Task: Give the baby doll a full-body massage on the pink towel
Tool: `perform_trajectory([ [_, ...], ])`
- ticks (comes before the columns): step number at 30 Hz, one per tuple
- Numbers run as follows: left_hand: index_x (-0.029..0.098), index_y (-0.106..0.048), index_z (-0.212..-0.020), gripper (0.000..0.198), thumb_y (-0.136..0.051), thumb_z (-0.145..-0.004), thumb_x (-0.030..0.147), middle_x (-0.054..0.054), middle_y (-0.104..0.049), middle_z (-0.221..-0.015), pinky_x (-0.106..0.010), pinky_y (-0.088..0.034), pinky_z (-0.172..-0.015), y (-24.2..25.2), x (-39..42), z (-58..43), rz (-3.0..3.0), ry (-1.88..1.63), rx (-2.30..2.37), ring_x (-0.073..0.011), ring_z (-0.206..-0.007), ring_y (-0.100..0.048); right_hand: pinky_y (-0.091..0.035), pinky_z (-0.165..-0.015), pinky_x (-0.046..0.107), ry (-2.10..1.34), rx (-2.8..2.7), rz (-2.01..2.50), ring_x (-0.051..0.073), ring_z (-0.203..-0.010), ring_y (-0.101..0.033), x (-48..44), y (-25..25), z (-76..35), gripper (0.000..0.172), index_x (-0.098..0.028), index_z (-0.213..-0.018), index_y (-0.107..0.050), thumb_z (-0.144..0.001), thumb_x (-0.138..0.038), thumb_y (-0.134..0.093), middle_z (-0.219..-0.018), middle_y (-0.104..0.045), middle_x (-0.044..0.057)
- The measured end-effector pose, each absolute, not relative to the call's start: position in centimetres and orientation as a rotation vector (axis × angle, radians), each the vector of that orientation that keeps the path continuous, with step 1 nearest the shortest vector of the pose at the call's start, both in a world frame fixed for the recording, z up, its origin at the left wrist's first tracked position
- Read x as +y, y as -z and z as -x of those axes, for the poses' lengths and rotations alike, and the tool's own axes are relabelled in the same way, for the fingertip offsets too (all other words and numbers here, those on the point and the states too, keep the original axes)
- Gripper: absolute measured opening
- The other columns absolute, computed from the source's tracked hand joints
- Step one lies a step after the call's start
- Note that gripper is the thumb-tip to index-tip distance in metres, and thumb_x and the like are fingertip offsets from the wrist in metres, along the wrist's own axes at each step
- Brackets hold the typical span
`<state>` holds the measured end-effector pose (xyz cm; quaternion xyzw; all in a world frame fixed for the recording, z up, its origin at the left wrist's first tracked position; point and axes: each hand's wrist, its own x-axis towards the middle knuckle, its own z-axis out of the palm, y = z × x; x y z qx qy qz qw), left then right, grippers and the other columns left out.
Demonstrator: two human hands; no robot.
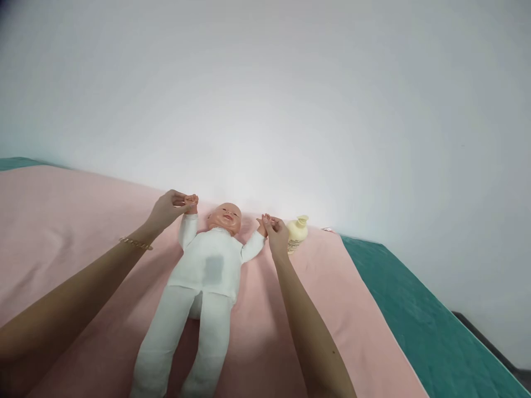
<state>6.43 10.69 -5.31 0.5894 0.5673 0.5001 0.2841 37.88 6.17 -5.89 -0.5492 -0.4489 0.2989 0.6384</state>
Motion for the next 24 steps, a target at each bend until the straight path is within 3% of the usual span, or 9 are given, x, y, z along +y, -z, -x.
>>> perform_trajectory([
  [4,0.02,-0.049,-0.117,0.053,-0.068,-0.071,0.038,-0.008,-0.067,-0.104,-0.031,-0.049,-0.072,3.1,6.7,-5.3,-1.715,-1.315,1.637,-0.0235,-0.093,-0.065,-0.054,-0.071,0.034,-0.406,-1.163,1.34,0.022,-0.082,-0.067,1.4,4.6,-37.6,0.049,-0.02,-0.101,-0.057,-0.067,-0.049,-0.075,-0.093,-0.07,0.007],
  [7,0.023,-0.049,-0.125,0.054,-0.064,-0.075,0.04,-0.005,-0.067,-0.103,-0.03,-0.046,-0.072,2.6,3.9,-4.4,-1.888,-1.189,1.742,-0.0228,-0.09,-0.064,-0.054,-0.075,0.036,-0.277,-1.244,1.41,0.022,-0.084,-0.066,-2.6,4.5,-37.2,0.044,-0.021,-0.106,-0.057,-0.072,-0.045,-0.071,-0.098,-0.07,0.008],
  [13,0.023,-0.059,-0.103,0.034,-0.046,-0.086,0.05,-0.007,-0.066,-0.097,-0.03,-0.038,-0.06,3.7,-2.2,-3.1,-1.979,-0.903,1.982,-0.0235,-0.075,-0.061,-0.053,-0.074,0.037,-0.262,-1.285,1.671,0.025,-0.086,-0.066,-9.0,6.1,-36.0,0.048,-0.022,-0.114,-0.056,-0.074,-0.045,-0.066,-0.106,-0.068,0.009],
  [16,0.023,-0.057,-0.093,0.033,-0.043,-0.085,0.052,-0.008,-0.068,-0.092,-0.031,-0.036,-0.057,4.7,-5.0,-2.8,-1.859,-0.744,2.039,-0.0241,-0.069,-0.06,-0.052,-0.072,0.035,-0.282,-1.31,1.78,0.025,-0.089,-0.065,-11.2,7.1,-35.4,0.044,-0.022,-0.112,-0.058,-0.075,-0.046,-0.063,-0.108,-0.066,0.009],
  [21,0.023,-0.054,-0.092,0.039,-0.046,-0.08,0.059,-0.007,-0.067,-0.076,-0.031,-0.036,-0.056,7.0,-7.9,-2.7,-1.673,-0.567,2.03,-0.0272,-0.065,-0.061,-0.048,-0.068,0.033,-0.472,-1.246,1.983,0.025,-0.083,-0.066,-13.5,9.0,-34.4,0.045,-0.023,-0.114,-0.056,-0.076,-0.047,-0.062,-0.093,-0.069,0.006],
  [24,0.023,-0.053,-0.08,0.036,-0.045,-0.082,0.057,-0.008,-0.066,-0.074,-0.032,-0.036,-0.057,8.8,-8.7,-2.9,-1.669,-0.617,1.958,-0.0278,-0.067,-0.062,-0.047,-0.072,0.033,-0.59,-1.231,1.986,0.025,-0.089,-0.066,-14.0,10.0,-33.8,0.038,-0.025,-0.108,-0.055,-0.08,-0.049,-0.059,-0.098,-0.069,0.005],
])
